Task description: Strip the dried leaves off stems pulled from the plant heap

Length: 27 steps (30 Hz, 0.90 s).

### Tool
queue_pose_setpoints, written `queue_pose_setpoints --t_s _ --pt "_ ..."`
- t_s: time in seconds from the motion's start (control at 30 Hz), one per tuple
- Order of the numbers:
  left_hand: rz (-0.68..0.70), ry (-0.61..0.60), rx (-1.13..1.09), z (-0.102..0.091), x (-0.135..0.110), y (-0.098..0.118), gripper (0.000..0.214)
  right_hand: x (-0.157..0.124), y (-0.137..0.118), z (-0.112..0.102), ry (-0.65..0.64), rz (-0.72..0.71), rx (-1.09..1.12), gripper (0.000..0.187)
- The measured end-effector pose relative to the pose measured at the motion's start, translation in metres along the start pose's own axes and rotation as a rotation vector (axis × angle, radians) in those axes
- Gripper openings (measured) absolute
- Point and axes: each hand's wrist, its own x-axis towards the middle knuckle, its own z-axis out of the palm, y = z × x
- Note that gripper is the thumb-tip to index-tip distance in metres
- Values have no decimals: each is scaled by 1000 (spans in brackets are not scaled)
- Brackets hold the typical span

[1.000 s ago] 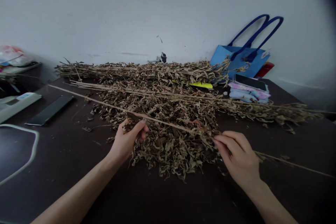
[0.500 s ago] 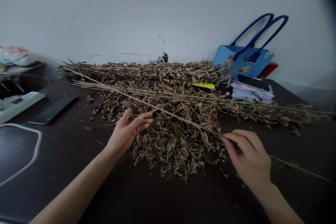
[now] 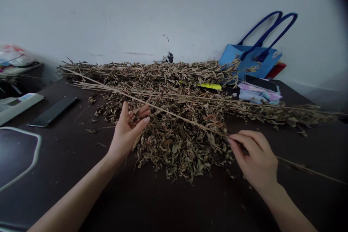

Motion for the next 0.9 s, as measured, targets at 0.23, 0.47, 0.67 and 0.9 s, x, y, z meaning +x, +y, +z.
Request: queue_pose_setpoints --t_s 0.23,0.47,0.67,0.9 --pt "225 69 562 -26 16 -8 81 0 -2 -2 0 17 17 10" --pt "352 -155 1192 -10 -10 -2 72 1 -3 -4 5 12 16 10" --pt "377 -469 1340 10 -37 -25 78 0 -7 -5 -12 -9 12 11" --pt "440 -400 1305 7 -20 -42 71 -3 -12 -1 -50 -32 51 11"
